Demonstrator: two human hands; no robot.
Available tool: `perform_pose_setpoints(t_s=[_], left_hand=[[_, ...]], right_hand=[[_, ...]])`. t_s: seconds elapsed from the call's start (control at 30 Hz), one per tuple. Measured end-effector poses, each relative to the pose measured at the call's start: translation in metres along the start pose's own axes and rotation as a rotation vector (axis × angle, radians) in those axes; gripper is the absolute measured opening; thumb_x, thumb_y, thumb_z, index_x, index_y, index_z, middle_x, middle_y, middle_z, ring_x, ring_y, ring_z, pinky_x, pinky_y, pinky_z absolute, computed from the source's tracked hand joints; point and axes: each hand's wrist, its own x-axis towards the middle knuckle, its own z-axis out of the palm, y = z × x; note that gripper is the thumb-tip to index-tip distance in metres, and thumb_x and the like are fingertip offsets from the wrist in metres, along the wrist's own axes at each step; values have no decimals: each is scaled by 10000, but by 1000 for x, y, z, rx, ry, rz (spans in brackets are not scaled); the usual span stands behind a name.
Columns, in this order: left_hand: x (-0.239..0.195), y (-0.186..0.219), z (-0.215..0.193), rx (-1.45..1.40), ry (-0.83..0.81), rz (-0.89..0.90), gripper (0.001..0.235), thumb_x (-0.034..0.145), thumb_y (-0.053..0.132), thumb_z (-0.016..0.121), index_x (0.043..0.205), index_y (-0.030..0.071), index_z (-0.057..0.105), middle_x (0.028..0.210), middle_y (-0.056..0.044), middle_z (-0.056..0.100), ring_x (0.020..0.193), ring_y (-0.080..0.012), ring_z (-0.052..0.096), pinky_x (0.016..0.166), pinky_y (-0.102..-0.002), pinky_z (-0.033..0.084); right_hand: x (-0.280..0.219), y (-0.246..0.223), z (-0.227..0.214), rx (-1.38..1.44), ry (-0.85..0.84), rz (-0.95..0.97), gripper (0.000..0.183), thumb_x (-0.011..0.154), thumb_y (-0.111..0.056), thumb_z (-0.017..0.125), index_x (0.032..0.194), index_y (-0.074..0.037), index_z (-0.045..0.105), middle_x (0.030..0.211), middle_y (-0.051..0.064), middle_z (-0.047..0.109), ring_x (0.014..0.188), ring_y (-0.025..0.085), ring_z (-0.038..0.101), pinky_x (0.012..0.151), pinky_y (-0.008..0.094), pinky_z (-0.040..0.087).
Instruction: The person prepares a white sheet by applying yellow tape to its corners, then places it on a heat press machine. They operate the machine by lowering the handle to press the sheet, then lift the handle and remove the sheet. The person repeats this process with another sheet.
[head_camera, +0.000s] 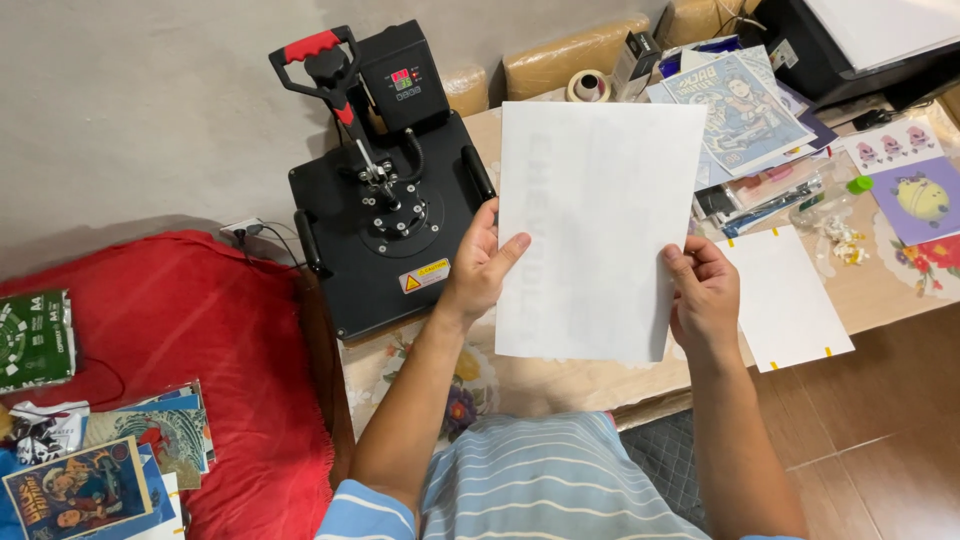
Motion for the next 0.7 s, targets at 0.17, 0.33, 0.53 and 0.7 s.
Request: perform_pose_setpoints(t_s=[0.17, 0.33, 0.53, 0.7], left_hand=[[-9, 1, 1, 1, -23, 12, 411, 1160, 88, 657, 1551, 64, 532, 1194, -160, 802, 1037, -176, 790, 985, -426, 696], [-16, -1, 4, -25, -35, 13, 397, 1163, 87, 655, 1541, 64, 533, 1198, -165, 800, 1043, -172, 781, 1001, -430, 691], [-24, -5, 5, -37, -20, 17, 416, 1159, 69, 654, 1555, 61, 525, 1196, -151, 792, 1041, -157, 762, 996, -410, 683], [-28, -12, 1, -56, -20, 7, 422, 1154, 65, 658, 1553, 54, 523, 1196, -157, 792, 1045, -161, 768, 993, -407, 685]], right_hand=[[-3, 7, -8, 17, -18, 0, 205, 1136, -226, 816, 1220, -51, 748, 902, 67, 796, 864, 175, 834, 806, 337, 716], [-18, -13, 3, 30, -24, -15, 321, 1155, -304, 762, 1370, -66, 745, 1051, 83, 816, 977, 192, 834, 887, 372, 712], [-26, -16, 3, 20, -25, -25, 185, 1145, -189, 766, 1269, -52, 768, 970, 91, 809, 904, 210, 842, 832, 366, 714], [-28, -12, 0, 49, -32, -43, 194, 1135, -157, 768, 1276, -25, 760, 964, 113, 807, 916, 228, 848, 834, 387, 716]])
